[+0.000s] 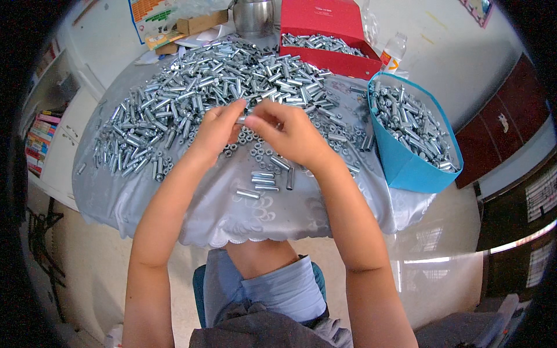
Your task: The person repeatedly picks up metal bolts and washers from a large pile on a table, threads the washers onto the bolts by hand, and places the assembled units into a blue container. The process is continuous and repetitive throughout the clip.
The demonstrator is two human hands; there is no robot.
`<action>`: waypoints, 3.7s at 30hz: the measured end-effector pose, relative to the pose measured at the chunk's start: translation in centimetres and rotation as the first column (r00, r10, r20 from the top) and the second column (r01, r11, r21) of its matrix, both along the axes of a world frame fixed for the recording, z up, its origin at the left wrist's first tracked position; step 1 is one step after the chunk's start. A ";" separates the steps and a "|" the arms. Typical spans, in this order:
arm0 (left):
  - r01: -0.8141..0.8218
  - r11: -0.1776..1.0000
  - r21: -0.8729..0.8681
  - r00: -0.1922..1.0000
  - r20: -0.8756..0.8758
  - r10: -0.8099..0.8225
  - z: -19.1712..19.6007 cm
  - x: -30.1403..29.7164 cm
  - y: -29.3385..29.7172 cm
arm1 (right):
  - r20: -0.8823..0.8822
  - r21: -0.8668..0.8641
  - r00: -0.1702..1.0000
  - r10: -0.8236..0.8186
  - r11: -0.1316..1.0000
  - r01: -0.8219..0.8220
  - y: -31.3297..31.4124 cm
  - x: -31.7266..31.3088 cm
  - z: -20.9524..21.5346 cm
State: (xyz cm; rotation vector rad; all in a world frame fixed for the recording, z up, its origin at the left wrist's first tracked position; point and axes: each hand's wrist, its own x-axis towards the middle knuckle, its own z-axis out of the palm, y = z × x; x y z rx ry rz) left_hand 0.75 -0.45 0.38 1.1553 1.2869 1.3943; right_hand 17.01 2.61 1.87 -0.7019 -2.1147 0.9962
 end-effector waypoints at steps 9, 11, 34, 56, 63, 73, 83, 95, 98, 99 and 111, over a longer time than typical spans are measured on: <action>-0.006 1.000 -0.030 0.999 -0.039 0.005 -0.1 -0.3 0.1 | -0.073 0.056 0.997 0.005 0.998 0.000 -0.4 -0.4 0.3; -0.017 1.000 -0.027 0.999 -0.033 0.016 -0.3 -0.3 0.3 | -0.034 0.074 0.999 0.007 0.997 -0.004 -0.3 -0.5 -0.1; 0.011 0.930 0.367 0.940 -0.322 0.115 0.2 0.3 -0.4 | -0.228 -0.453 0.972 -0.063 0.890 -0.048 -0.3 -0.9 0.2; 0.082 0.981 0.177 0.951 0.281 -0.130 1.3 -2.8 0.9 | -0.548 -0.628 0.763 -0.345 0.772 -0.102 2.0 1.8 1.4; -0.252 0.966 0.056 0.953 0.190 0.237 1.3 -4.0 1.4 | -0.550 -0.642 0.761 -0.344 0.756 -0.123 2.1 1.8 1.4; 0.068 0.920 0.387 0.427 -0.844 0.324 -1.5 -3.0 0.9 | -0.380 -0.511 0.858 -0.345 0.852 0.116 2.0 1.3 1.0; 0.072 0.961 0.266 0.442 -0.872 0.208 -2.4 -3.2 1.1 | 0.231 0.590 0.953 -0.197 0.807 0.024 1.2 -0.1 -3.6; -0.086 0.918 0.387 0.273 -0.877 0.395 -3.4 -6.1 2.6 | 0.302 0.309 0.937 -0.174 0.948 0.077 1.4 0.5 -2.0; -0.063 0.924 0.378 0.270 -0.885 0.380 -3.5 -6.3 2.7 | 0.293 0.315 0.939 -0.181 0.945 0.084 1.5 0.6 -2.0; -0.051 0.923 0.382 0.273 -0.883 0.381 -3.5 -6.3 2.6 | 0.297 0.303 0.939 -0.174 0.950 0.080 1.4 0.6 -2.0; 0.127 0.897 0.424 0.327 -0.871 0.366 -3.4 -4.5 2.8 | 0.319 0.270 0.936 -0.150 0.961 0.062 1.2 0.4 -1.9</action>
